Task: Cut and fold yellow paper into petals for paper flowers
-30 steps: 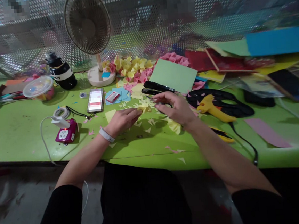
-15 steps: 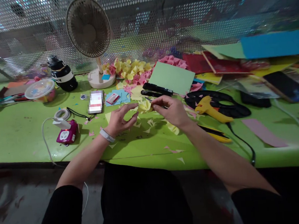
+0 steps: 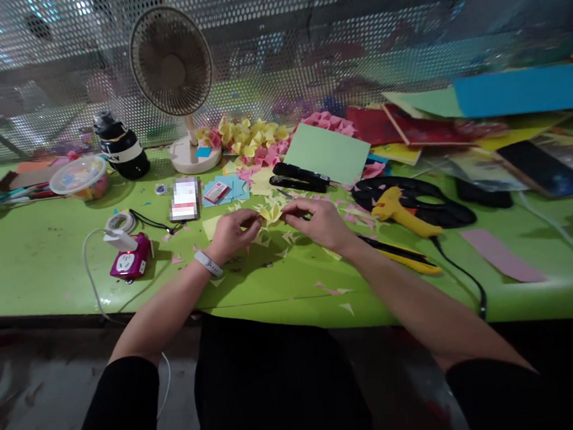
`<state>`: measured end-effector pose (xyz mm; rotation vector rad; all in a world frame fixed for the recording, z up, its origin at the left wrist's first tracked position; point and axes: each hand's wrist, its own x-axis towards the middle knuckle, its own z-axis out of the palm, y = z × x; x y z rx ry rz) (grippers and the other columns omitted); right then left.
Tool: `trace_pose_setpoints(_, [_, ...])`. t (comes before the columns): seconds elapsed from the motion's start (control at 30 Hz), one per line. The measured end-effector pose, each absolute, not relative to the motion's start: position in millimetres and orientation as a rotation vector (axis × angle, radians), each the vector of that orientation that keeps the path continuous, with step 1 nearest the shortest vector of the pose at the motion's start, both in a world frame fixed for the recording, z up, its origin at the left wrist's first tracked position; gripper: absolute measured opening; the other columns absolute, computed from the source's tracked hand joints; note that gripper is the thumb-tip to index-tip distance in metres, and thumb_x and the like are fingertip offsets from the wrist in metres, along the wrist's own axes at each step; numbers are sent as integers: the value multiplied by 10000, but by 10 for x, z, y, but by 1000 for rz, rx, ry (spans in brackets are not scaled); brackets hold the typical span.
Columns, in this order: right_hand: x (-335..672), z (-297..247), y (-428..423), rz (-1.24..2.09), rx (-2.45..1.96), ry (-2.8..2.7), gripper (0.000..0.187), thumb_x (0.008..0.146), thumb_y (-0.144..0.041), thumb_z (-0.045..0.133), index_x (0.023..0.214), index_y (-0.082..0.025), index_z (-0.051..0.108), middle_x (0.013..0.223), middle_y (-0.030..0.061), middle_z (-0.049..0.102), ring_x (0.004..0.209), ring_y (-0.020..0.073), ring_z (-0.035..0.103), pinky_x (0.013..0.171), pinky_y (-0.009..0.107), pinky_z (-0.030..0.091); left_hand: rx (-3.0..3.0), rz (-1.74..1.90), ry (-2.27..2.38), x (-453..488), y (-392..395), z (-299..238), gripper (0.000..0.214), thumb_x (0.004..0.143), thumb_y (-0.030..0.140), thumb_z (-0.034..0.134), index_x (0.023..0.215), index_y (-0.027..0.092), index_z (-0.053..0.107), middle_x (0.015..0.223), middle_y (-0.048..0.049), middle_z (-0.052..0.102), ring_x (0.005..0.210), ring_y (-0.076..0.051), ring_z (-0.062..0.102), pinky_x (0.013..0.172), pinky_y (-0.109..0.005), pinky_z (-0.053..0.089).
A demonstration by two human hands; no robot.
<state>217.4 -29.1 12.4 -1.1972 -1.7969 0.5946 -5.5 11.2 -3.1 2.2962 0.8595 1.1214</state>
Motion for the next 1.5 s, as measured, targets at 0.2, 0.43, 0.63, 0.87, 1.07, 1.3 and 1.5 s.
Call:
trace_pose_setpoints(0.2, [2168,112,-267,607,-1246,-1819,159,843,-327,661,823,-199,753,791,68,755,656,194,663,644,360,548,2328,1046,912,-80,95,-7,170,875,257,598,780,154,695,721,-45,715,605,-106,602,565,-223,456])
trace_pose_setpoints(0.43, [2251,365,-182,587,-1305,-1795,258,842,-427,657,890,-195,761,776,70,748,645,203,666,607,340,534,2072,1109,937,-114,106,31,399,960,466,532,768,142,665,664,-52,681,541,-104,585,523,-216,443])
trace_pose_setpoints(0.63, [2323,781,400,54,-1287,-1907,199,909,-360,593,930,-262,764,972,88,756,920,273,695,895,427,534,2241,1055,957,-100,107,-19,397,965,448,528,721,166,664,608,-24,664,469,-85,511,466,-205,358])
trace_pose_setpoints(0.87, [2593,994,1793,-116,-1937,-1805,362,972,-264,501,1178,-20,672,1188,256,693,1085,276,649,925,394,447,2317,1006,959,-107,112,-58,390,977,396,501,696,171,651,607,-19,664,474,-86,509,484,-210,364])
trace_pose_setpoints(1.07, [2501,704,1756,-57,-1958,-1968,254,870,-206,636,1060,-86,753,1083,203,752,1024,306,674,879,404,465,2338,999,957,-108,110,-75,403,976,412,495,706,163,663,587,-16,649,459,-81,497,476,-207,353])
trace_pose_setpoints(1.3, [2381,544,1158,-138,-1817,-2231,269,883,-329,567,989,-224,791,1001,96,790,890,279,701,716,332,475,2225,1148,1034,-150,166,-28,400,953,450,548,713,163,687,576,-17,644,453,-75,466,446,-208,294])
trace_pose_setpoints(1.5, [2559,462,795,30,-1722,-2230,273,858,-390,592,874,-220,805,859,79,795,693,239,686,571,320,439,1829,1560,1035,-275,311,164,514,923,577,577,611,169,599,474,28,512,404,-60,400,412,-205,290])
